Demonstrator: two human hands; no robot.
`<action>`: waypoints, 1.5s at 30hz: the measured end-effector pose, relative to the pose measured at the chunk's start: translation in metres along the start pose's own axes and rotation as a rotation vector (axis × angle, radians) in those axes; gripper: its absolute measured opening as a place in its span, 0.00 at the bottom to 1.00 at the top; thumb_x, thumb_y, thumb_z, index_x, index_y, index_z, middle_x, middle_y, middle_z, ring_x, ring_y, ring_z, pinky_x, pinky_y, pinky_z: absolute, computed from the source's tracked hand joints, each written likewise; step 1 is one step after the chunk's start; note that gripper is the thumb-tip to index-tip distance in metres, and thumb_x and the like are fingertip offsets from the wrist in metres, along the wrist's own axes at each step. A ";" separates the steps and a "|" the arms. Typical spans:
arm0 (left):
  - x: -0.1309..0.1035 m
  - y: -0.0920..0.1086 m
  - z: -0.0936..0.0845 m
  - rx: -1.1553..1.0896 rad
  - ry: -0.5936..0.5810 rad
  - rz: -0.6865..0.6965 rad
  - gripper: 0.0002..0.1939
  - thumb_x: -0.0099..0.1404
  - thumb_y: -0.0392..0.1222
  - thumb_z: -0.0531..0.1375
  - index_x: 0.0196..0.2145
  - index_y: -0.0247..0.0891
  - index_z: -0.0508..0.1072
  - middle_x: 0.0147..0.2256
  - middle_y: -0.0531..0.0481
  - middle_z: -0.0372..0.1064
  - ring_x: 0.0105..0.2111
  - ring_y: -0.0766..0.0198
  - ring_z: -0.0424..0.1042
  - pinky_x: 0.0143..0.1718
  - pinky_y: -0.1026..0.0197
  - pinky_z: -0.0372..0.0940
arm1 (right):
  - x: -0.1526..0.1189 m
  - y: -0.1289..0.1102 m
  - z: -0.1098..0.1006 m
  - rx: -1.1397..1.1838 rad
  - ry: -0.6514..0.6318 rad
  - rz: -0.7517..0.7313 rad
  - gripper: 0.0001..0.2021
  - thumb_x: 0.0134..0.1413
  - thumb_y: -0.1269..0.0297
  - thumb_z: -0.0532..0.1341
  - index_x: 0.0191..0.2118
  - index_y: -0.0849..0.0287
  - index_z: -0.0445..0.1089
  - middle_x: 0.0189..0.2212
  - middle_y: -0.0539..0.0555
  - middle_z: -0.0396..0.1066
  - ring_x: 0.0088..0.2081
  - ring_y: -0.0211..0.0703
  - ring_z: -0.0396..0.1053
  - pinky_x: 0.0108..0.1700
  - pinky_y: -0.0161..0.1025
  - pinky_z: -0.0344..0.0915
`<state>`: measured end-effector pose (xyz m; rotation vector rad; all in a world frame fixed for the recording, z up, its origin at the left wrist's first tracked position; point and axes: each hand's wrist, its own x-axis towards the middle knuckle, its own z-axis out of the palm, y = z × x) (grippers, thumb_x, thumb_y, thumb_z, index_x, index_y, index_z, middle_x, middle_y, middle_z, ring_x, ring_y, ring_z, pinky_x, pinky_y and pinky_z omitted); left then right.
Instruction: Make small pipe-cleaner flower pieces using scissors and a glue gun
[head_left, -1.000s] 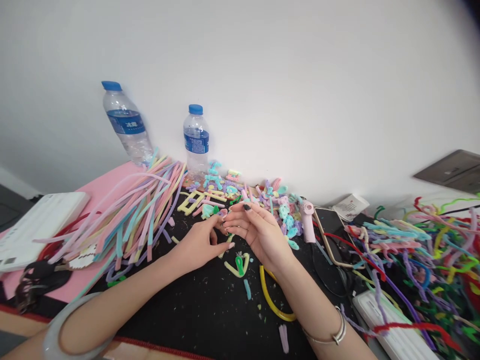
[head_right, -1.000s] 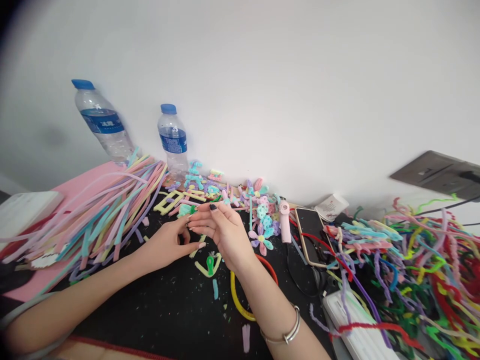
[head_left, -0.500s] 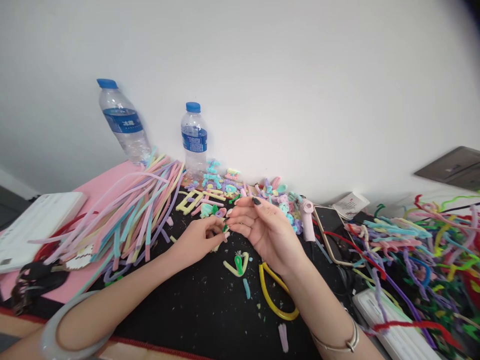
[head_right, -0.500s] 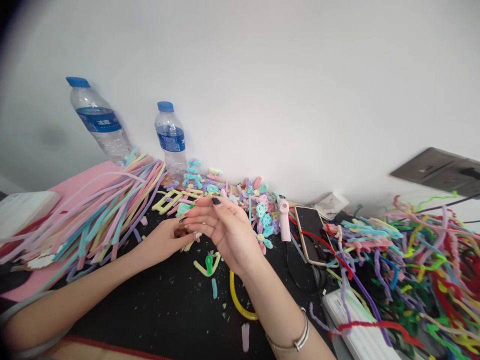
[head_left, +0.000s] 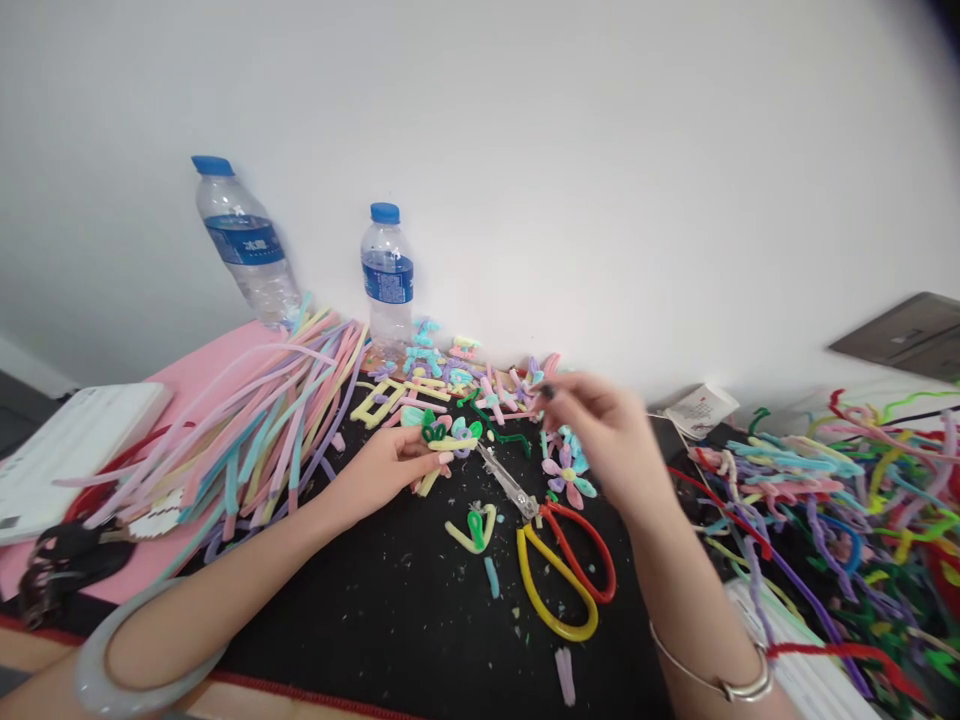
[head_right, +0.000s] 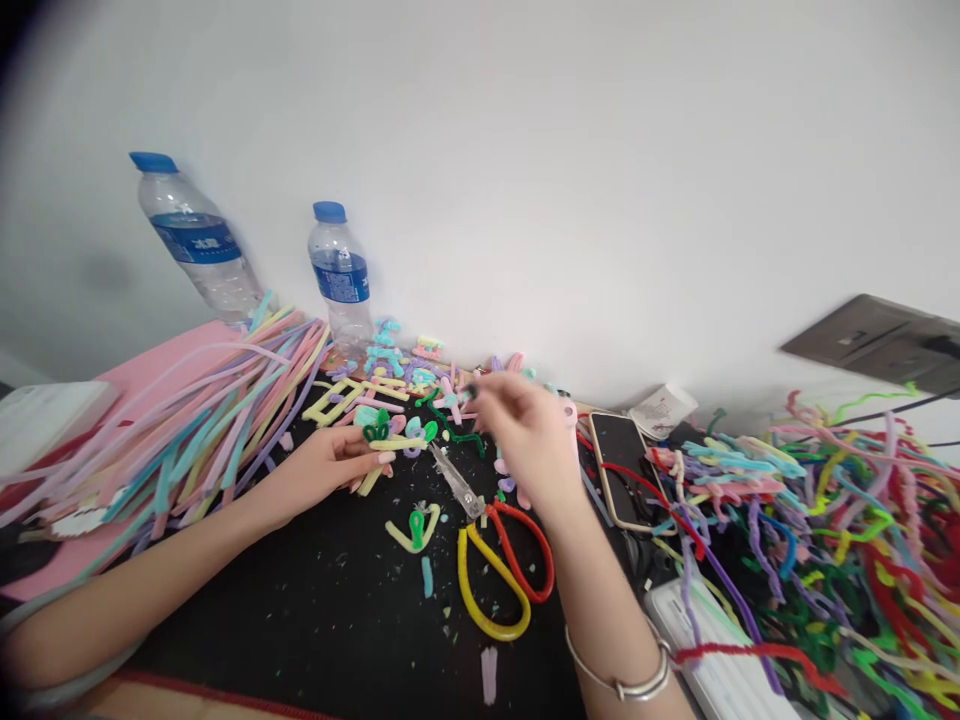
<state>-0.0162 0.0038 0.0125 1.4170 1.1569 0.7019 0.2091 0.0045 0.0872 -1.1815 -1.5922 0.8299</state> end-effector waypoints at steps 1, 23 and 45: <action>-0.001 0.002 0.000 -0.001 0.000 -0.005 0.13 0.58 0.47 0.60 0.24 0.37 0.63 0.29 0.49 0.75 0.20 0.68 0.64 0.23 0.64 0.59 | -0.001 0.005 0.006 -0.154 -0.115 -0.006 0.05 0.53 0.69 0.60 0.35 0.58 0.74 0.24 0.49 0.71 0.25 0.36 0.66 0.30 0.34 0.63; -0.015 0.009 -0.044 0.636 0.251 -0.045 0.24 0.63 0.58 0.49 0.17 0.39 0.60 0.15 0.52 0.65 0.19 0.62 0.67 0.23 0.63 0.57 | -0.019 0.053 0.070 -0.408 -0.363 0.093 0.07 0.47 0.74 0.61 0.26 0.58 0.76 0.26 0.50 0.69 0.30 0.38 0.65 0.32 0.33 0.59; -0.024 -0.005 -0.028 0.604 -0.216 -0.176 0.19 0.59 0.52 0.52 0.16 0.38 0.61 0.14 0.52 0.66 0.12 0.65 0.64 0.13 0.68 0.53 | -0.027 0.054 0.074 -0.662 -0.340 -0.123 0.07 0.55 0.73 0.58 0.32 0.55 0.72 0.33 0.50 0.71 0.35 0.40 0.69 0.36 0.33 0.60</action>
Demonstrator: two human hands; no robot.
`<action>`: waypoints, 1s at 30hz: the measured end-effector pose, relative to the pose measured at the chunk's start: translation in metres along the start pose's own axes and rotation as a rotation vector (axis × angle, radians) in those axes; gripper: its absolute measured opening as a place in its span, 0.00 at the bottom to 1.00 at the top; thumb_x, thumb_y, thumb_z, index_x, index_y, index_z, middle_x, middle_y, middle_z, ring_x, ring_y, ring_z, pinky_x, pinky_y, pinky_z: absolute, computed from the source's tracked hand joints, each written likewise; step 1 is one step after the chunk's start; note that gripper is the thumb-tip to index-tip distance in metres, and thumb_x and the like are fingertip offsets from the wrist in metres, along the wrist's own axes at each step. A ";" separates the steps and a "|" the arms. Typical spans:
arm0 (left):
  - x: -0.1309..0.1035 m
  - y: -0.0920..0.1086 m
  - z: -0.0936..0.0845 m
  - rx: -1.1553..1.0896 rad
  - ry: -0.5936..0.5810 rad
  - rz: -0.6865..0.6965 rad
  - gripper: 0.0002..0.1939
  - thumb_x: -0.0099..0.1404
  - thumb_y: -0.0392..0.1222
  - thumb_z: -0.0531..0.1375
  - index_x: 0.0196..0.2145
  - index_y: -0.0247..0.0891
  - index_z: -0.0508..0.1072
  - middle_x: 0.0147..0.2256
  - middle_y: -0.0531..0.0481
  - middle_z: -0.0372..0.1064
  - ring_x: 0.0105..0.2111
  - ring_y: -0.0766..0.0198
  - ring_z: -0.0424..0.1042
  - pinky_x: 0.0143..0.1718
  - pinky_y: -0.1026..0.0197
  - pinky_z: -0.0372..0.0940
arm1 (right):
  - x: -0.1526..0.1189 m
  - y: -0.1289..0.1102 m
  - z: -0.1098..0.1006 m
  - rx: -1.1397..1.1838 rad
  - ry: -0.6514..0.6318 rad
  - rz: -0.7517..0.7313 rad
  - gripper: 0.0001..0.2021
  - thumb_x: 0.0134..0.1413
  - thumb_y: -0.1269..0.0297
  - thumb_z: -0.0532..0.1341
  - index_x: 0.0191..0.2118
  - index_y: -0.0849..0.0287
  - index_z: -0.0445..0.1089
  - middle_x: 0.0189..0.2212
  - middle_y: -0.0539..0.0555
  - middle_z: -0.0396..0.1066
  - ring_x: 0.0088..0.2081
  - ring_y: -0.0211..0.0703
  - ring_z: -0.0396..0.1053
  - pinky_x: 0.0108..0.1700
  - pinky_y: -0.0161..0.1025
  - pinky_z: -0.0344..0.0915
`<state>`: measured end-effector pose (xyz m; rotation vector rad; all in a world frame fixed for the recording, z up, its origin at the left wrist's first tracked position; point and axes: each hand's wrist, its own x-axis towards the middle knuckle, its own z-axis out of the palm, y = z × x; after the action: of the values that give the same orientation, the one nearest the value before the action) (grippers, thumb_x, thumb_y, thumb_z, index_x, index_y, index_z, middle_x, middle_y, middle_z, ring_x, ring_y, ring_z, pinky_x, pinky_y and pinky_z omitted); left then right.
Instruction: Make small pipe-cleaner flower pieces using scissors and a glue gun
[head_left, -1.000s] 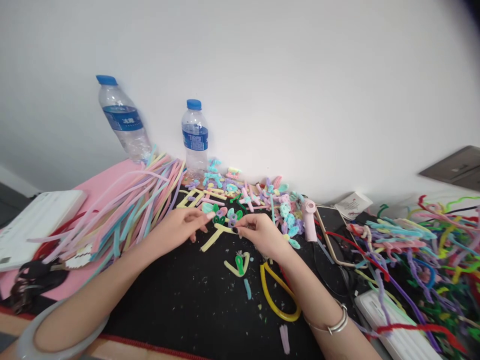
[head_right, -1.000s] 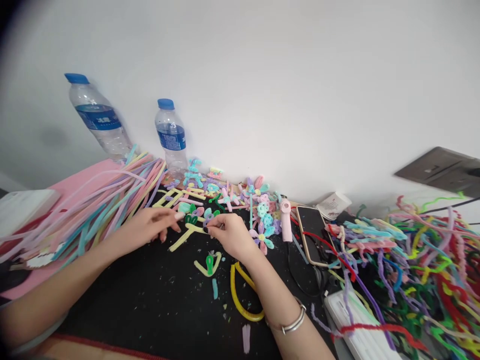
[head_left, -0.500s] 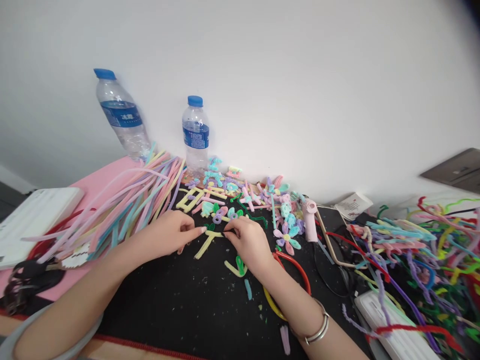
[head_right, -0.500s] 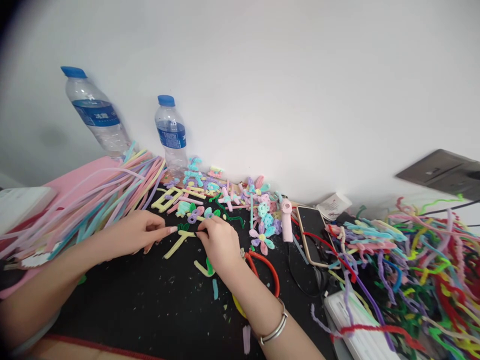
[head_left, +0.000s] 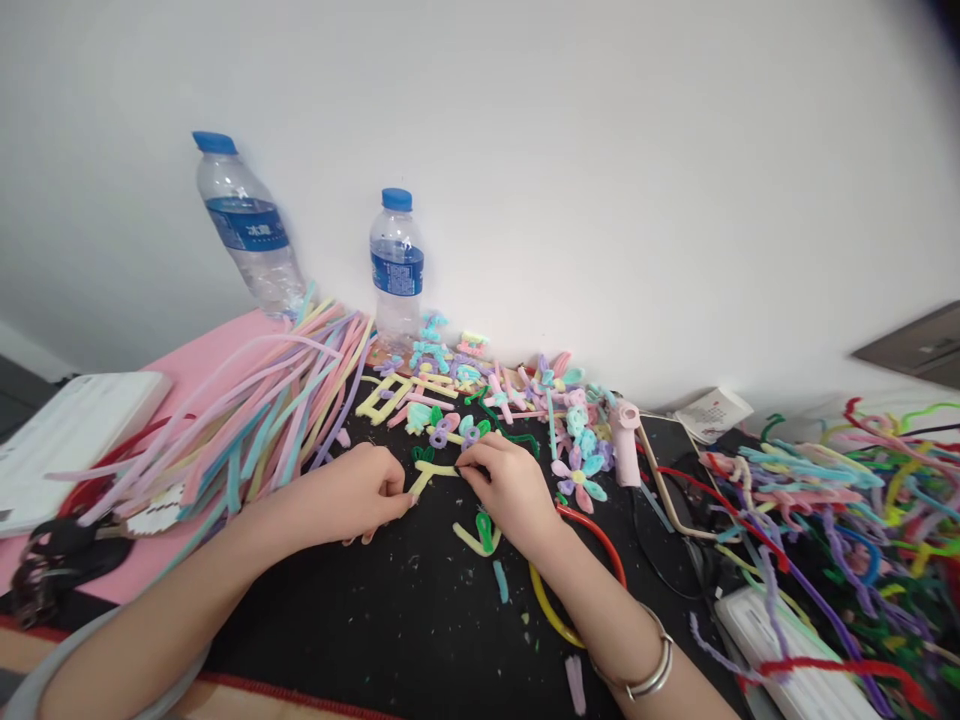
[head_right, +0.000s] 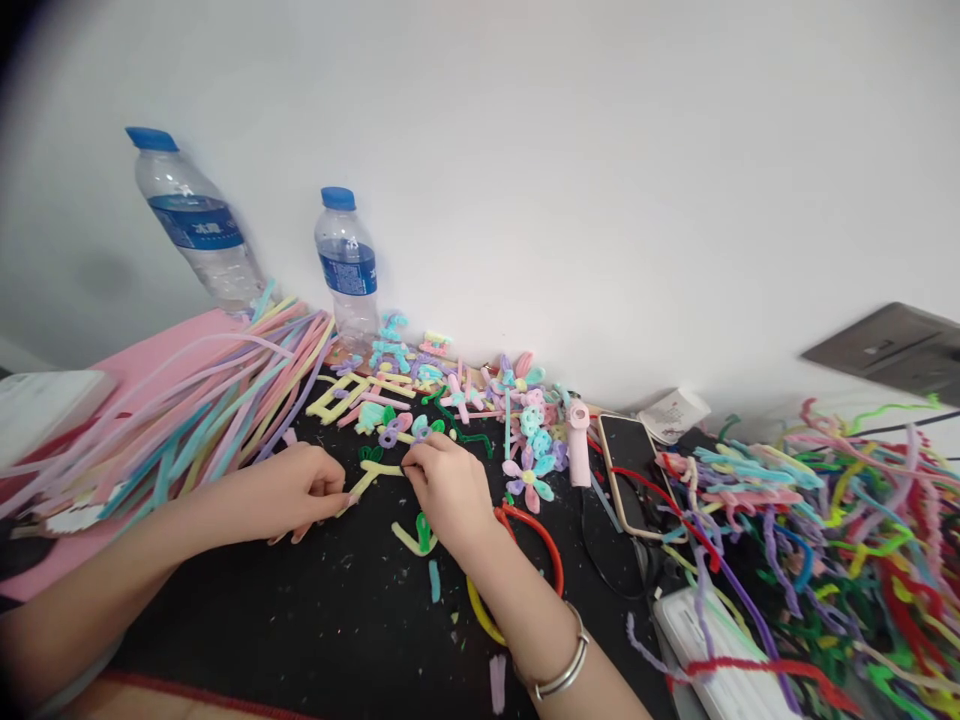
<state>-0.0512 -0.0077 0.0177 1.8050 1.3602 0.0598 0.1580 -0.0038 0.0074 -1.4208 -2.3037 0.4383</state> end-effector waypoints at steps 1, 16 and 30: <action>0.000 -0.001 0.001 -0.001 0.000 0.006 0.20 0.59 0.52 0.52 0.16 0.39 0.61 0.13 0.52 0.66 0.12 0.65 0.65 0.13 0.68 0.53 | 0.000 -0.001 0.001 -0.032 -0.008 -0.005 0.08 0.56 0.72 0.57 0.33 0.54 0.72 0.33 0.50 0.71 0.35 0.40 0.69 0.35 0.33 0.60; 0.002 0.003 0.004 -0.028 0.003 0.007 0.19 0.59 0.51 0.51 0.16 0.39 0.61 0.14 0.51 0.66 0.12 0.63 0.65 0.14 0.66 0.55 | -0.002 -0.007 0.003 0.151 0.007 0.021 0.10 0.58 0.72 0.54 0.39 0.56 0.72 0.39 0.52 0.75 0.40 0.42 0.72 0.42 0.34 0.62; 0.006 0.000 0.005 -0.081 -0.009 0.001 0.15 0.57 0.47 0.51 0.17 0.38 0.63 0.14 0.51 0.66 0.11 0.64 0.64 0.12 0.66 0.56 | 0.003 0.009 -0.053 1.195 -0.030 0.447 0.16 0.55 0.55 0.54 0.33 0.63 0.72 0.23 0.51 0.67 0.18 0.31 0.55 0.16 0.29 0.45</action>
<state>-0.0467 -0.0057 0.0120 1.7370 1.3318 0.1063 0.1899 0.0057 0.0498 -1.1821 -1.1921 1.6039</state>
